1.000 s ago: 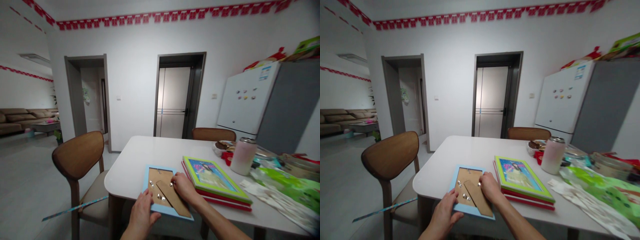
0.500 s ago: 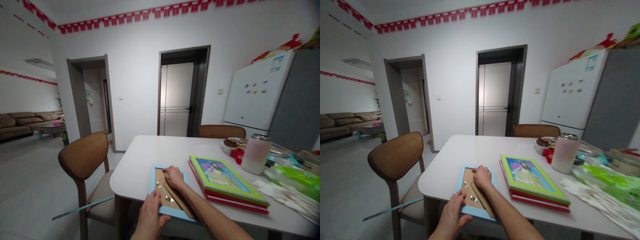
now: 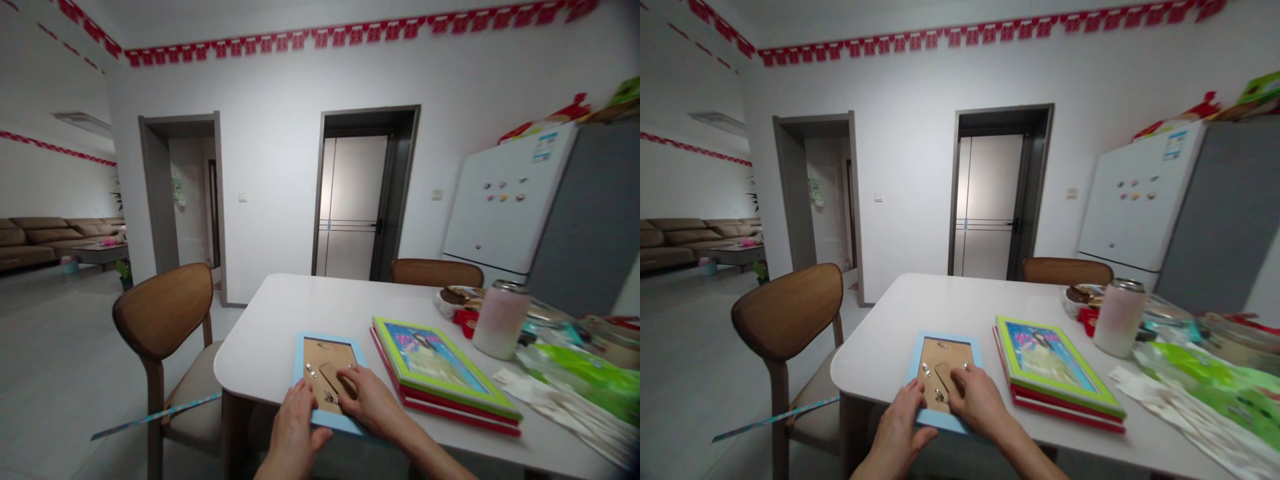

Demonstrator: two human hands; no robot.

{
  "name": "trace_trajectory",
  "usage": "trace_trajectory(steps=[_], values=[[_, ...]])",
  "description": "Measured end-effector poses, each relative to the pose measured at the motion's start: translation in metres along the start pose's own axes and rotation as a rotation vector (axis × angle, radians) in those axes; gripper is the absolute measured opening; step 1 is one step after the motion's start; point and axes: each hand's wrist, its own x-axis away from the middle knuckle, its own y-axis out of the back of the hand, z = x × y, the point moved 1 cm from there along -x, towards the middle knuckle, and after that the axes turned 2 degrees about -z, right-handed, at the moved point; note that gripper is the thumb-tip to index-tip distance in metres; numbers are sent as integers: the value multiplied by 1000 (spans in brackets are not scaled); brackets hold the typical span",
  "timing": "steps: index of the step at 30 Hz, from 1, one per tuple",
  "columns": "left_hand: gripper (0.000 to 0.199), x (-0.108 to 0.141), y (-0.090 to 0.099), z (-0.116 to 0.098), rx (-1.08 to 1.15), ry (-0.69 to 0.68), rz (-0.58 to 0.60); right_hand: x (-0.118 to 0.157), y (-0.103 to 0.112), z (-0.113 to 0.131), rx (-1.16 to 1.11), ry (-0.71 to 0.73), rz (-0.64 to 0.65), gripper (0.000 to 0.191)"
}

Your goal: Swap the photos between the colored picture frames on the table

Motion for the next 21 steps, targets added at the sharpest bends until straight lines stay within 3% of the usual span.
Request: trace_trajectory(steps=[5, 9, 13, 16, 21], values=[[48, -9, 7, -5, 191, 92, -17, -13, 13, 6, -19, -38, -42, 37], [35, -31, 16, -1, 419, 167, -197, -21, 28, 29, -36, 4, -83, 28], [32, -47, 33, 21, 488, 275, -322, -21, 30, 47, -170, 76, -111, 34], [32, -46, 55, 46, 456, 354, -342, -17, 25, 31, -160, 25, -121, 37], [28, -38, 83, 87, 329, 441, -318, -4, 7, -23, 106, -159, -41, 43]])
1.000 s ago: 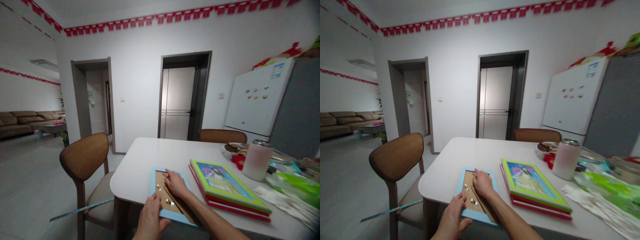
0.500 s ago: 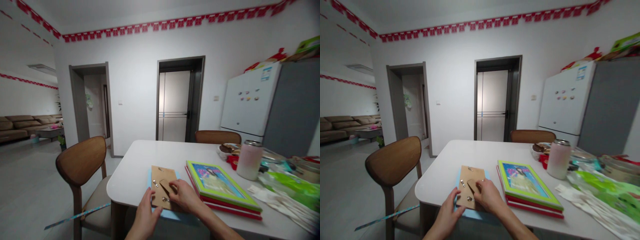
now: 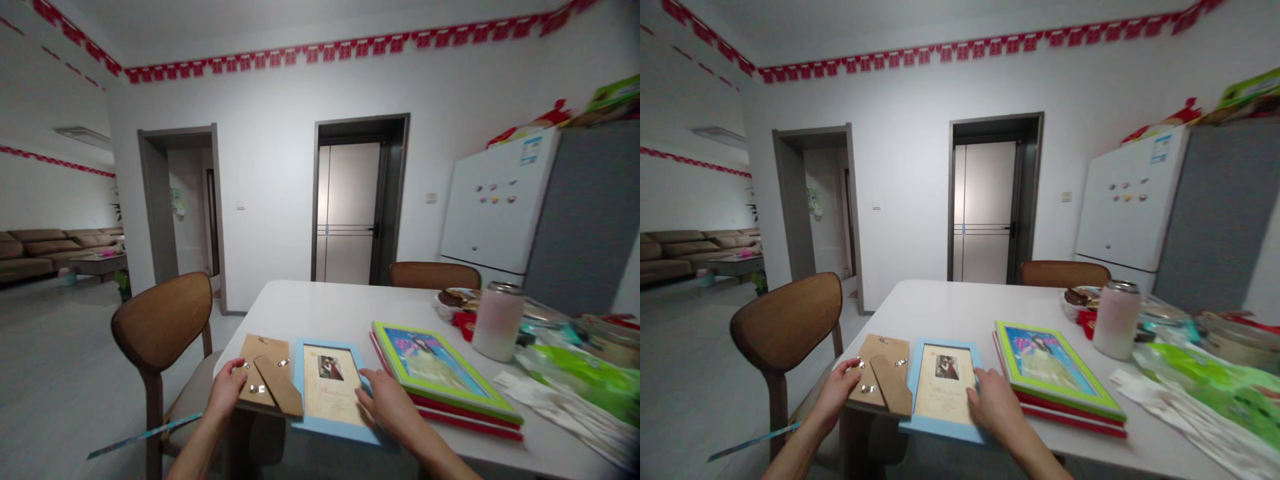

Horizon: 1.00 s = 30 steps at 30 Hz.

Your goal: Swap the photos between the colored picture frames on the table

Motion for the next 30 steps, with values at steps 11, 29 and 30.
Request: trace_trajectory(steps=[11, 29, 30], values=[[39, -3, 10, 7, -517, -129, -67, -3, -5, -8, -64, -131, -11, 54], [34, 88, -104, -112, -162, -728, 156, 8, 26, -7, -930, -232, 47, 73], [33, 81, -96, -108, -131, -697, 83, 8, 24, -13, -800, -232, 26, 70]])
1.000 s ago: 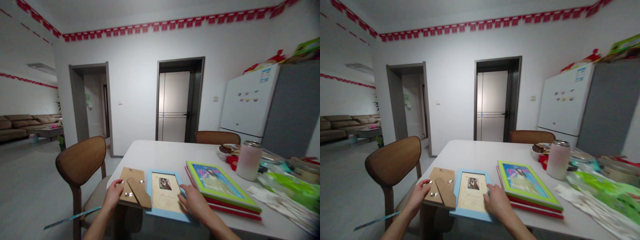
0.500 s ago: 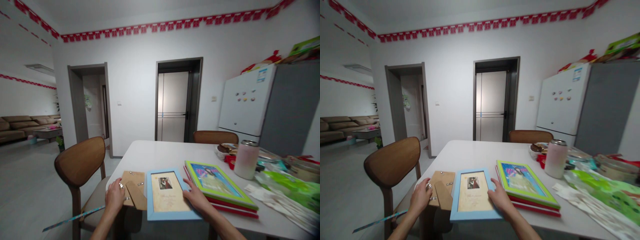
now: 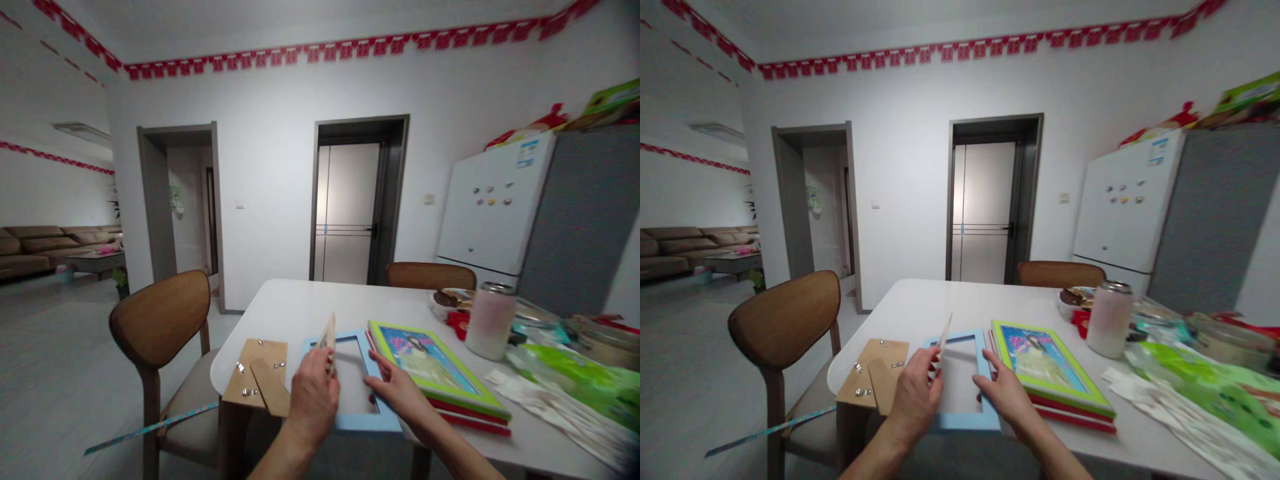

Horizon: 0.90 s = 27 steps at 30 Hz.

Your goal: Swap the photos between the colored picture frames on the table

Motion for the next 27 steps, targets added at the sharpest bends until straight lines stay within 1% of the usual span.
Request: trace_trajectory(steps=[2, 4, 7, 10, 12, 16, 20, 23, 27], values=[[30, -2, 17, 20, 14, 117, -157, -2, 5, -10, 270, 48, -68, 61], [29, 3, 32, 43, 11, 219, -239, -1, 8, -18, 478, 107, -102, 51], [26, 20, 44, 72, -15, 321, -235, 2, 8, -26, 629, 159, -79, 41], [26, 39, 43, 87, -49, 380, -183, 4, 7, -30, 722, 151, -72, 37], [26, 46, 40, 89, -84, 357, -143, 5, 5, -29, 785, 124, -75, 36], [30, 47, 37, 84, -188, 208, -71, 12, 3, -21, 897, 71, -84, 33], [42, 44, 34, 77, -289, 79, 86, 18, 2, -15, 940, 77, -72, 30], [48, 41, 29, 74, -345, 31, 197, 20, 2, -14, 953, 91, -67, 29], [48, 37, 21, 70, -386, 5, 292, 21, 1, -15, 980, 114, -87, 28]])
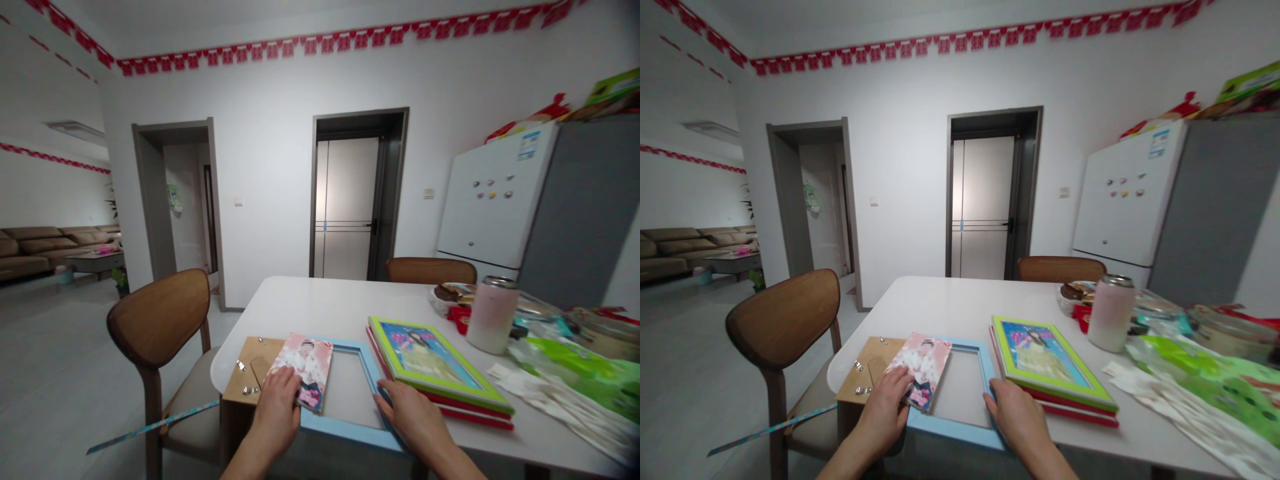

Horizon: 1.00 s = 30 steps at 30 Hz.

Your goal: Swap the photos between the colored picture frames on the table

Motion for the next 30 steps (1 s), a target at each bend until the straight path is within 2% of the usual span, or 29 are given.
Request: trace_trajectory(steps=[4, 6, 8, 11, 13, 14, 17, 19, 21, 24, 27, 30], values=[[41, -4, -4, -3, 8, -38, 22, 2, -3, 0, -9, 11, -42, 29], [38, -7, -1, -2, 46, -13, -24, 3, -3, 1, -52, 22, -83, 30], [35, -11, 5, 0, 156, 58, -121, 3, -2, 6, -152, 68, -151, 32], [30, -19, 17, -1, 502, 245, -360, 0, -2, 24, -466, 154, -191, 34], [29, -23, 18, -8, 810, 361, -467, -3, -5, 41, -761, 103, -122, 39], [31, -24, 16, -14, 948, 395, -483, -5, -8, 50, -922, 35, -61, 43], [38, -23, 0, -34, 1281, 450, -395, -12, -16, 66, -1377, -191, 97, 50], [42, -21, -10, -42, 1402, 469, -295, -18, -17, 64, -1519, -269, 107, 47], [46, -17, -15, -41, 1343, 506, -230, -25, -17, 51, -1443, -292, 75, 46], [52, -11, -14, -30, 949, 520, -154, -36, -15, 25, -1103, -259, 75, 46], [49, -3, -13, -26, 546, 397, -19, -43, -17, 10, -804, -188, 17, 44], [49, 4, -15, -30, 363, 296, 55, -47, -21, 12, -656, -136, -23, 42]])
